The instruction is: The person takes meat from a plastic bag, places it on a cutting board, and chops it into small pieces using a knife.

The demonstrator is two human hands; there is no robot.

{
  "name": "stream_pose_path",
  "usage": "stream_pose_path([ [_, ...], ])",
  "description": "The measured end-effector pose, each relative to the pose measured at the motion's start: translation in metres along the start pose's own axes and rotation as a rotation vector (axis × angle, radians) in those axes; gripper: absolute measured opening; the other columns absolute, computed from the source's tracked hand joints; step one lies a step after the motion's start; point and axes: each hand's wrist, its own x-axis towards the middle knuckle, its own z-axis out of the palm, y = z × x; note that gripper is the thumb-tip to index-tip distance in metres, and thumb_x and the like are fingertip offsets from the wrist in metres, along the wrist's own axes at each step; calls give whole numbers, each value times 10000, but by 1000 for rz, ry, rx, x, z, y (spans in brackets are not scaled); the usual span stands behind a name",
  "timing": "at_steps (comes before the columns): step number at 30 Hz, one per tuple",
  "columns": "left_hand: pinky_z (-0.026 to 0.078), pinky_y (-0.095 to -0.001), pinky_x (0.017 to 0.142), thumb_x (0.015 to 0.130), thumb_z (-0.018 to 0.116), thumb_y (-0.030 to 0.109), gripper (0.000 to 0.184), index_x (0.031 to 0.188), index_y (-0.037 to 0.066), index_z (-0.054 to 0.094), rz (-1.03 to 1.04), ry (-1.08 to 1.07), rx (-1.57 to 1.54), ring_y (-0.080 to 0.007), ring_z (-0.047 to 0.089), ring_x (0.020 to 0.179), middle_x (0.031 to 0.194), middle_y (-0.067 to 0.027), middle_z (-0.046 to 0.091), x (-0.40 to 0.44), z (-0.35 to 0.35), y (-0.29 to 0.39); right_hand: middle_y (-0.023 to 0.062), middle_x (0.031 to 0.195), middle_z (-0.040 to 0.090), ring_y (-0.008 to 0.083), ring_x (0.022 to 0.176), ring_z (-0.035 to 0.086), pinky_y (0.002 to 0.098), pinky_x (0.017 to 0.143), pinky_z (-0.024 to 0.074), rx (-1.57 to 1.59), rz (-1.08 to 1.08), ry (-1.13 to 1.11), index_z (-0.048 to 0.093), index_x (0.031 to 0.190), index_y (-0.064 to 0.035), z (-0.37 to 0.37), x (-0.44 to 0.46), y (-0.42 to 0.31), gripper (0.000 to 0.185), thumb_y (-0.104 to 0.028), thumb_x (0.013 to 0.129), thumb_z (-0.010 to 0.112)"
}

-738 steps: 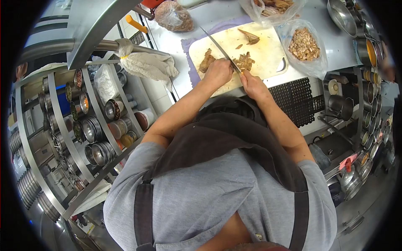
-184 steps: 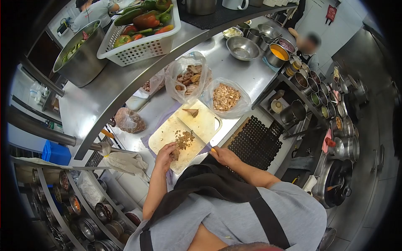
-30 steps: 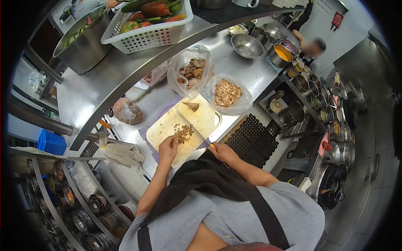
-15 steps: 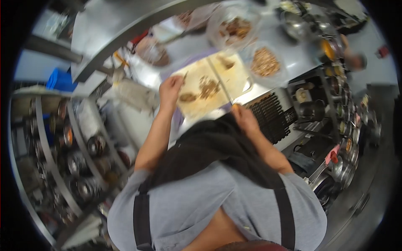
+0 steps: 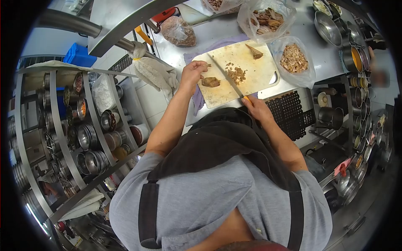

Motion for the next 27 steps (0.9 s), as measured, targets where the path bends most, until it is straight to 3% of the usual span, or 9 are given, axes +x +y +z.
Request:
stream_pose_path([
  [2,430,-263,691,893,647,149,156,1027,68,649,0,-25,28,-107,631,853,912,-7,675,1,9,0,129,625,603,258,521,607,385,534,485,268,367,-147,639,1073,-34,-13,-7,-1,424,-432,982,524],
  [5,458,-294,662,888,650,168,167,1016,61,667,-64,-110,74,-130,650,812,906,-28,689,-2,41,4,54,544,505,157,417,502,339,451,426,327,393,-34,624,1027,-21,-16,-14,6,431,-436,990,514],
  [7,484,-322,653,881,652,177,174,999,54,687,-125,-178,100,-152,664,788,895,-55,705,6,62,-6,67,554,522,180,439,526,352,470,436,324,401,-21,618,1003,-20,-17,-15,8,416,-423,993,513],
  [9,534,-384,702,864,639,189,188,956,48,723,430,-181,743,-252,691,774,881,-141,720,24,76,-30,66,550,508,166,436,516,347,465,428,328,384,17,613,987,-19,-17,-15,4,409,-412,1003,499],
  [10,541,-412,807,843,617,182,195,922,55,742,480,-144,973,-334,683,840,888,-194,706,28,81,-36,66,550,508,166,436,516,347,465,428,330,389,19,613,987,-19,-19,-15,1,409,-412,1003,499],
  [13,536,-443,822,838,596,167,225,973,52,735,498,-230,1111,-366,671,877,912,-197,706,29,81,-39,135,612,575,277,526,595,400,539,468,313,391,16,614,1007,-23,-19,-13,-1,398,-400,1007,487],
  [16,531,-452,831,829,593,149,235,996,49,725,585,-169,1056,-370,666,890,918,-205,702,22,77,-37,249,863,654,477,872,604,512,746,474,153,276,93,609,1077,-44,-14,-7,2,361,-372,1004,480],
  [19,525,-462,821,823,604,137,210,977,41,710,670,-133,1048,-382,660,889,899,-203,699,23,78,-44,260,845,653,467,856,620,524,730,473,172,230,125,598,1103,-50,-9,2,-1,350,-364,1002,482],
  [27,522,-467,782,812,638,130,153,906,17,681,582,-218,981,-389,651,835,831,-197,689,13,83,-44,276,816,652,472,825,627,541,705,473,113,139,151,583,1130,-50,-18,24,-24,342,-351,998,490],
])
